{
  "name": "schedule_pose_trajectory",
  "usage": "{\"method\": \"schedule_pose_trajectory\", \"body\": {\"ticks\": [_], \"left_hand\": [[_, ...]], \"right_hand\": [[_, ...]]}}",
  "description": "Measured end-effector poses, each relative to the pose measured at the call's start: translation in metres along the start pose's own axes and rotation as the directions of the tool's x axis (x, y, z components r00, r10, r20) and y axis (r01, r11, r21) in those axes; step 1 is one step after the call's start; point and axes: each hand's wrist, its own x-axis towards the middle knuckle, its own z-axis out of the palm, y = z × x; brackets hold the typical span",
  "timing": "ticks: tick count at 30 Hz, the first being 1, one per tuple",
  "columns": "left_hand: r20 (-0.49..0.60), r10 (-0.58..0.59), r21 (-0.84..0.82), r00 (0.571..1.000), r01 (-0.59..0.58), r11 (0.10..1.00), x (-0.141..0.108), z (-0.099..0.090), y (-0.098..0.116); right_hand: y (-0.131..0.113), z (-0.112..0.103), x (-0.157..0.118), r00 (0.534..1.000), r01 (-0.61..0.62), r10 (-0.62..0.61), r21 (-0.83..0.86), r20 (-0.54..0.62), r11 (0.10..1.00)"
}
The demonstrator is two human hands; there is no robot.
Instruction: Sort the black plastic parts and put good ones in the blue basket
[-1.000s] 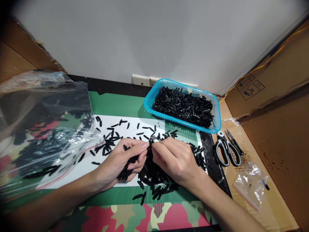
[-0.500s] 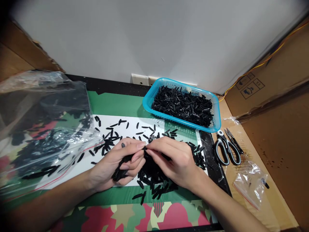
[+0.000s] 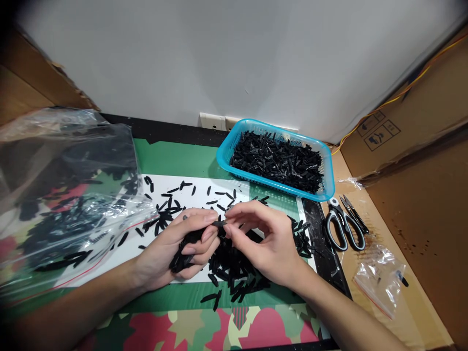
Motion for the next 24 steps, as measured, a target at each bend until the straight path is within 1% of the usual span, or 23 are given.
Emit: {"method": "schedule_pose_trajectory", "body": {"ticks": [4, 6, 10, 13, 19, 24], "left_hand": [[-0.021, -0.025, 0.013, 0.999, 0.025, 1.0, 0.0005, -0.0004, 0.0001], [-0.021, -0.019, 0.02, 1.0, 0.02, 1.0, 0.0006, 0.0004, -0.0003], [-0.027, -0.005, 0.033, 1.0, 0.006, 0.999, 0.0011, 0.0016, -0.0015], [-0.023, 0.0, 0.037, 1.0, 0.001, 0.999, 0.0013, 0.0008, -0.0024], [-0.008, 0.001, 0.039, 1.0, -0.001, 0.999, 0.0011, -0.0015, -0.0039], [-0.008, 0.013, 0.055, 1.0, -0.013, 0.998, 0.002, -0.0023, -0.0056]], "right_hand": [[-0.0008, 0.0004, 0.0012, 1.0, -0.02, 0.02, -0.033, -0.019, 0.999], [-0.0023, 0.001, 0.0032, 0.998, -0.057, 0.056, -0.023, -0.013, 0.998], [-0.0058, 0.0026, 0.008, 0.982, -0.183, 0.179, 0.081, 0.059, 0.98], [-0.0066, 0.0033, 0.0092, 0.967, -0.247, 0.236, 0.149, 0.091, 0.957], [-0.0058, 0.0031, 0.0087, 0.961, -0.27, 0.253, 0.197, 0.107, 0.942], [-0.0047, 0.0027, 0.0099, 0.955, -0.296, 0.282, 0.203, 0.096, 0.933]]}}
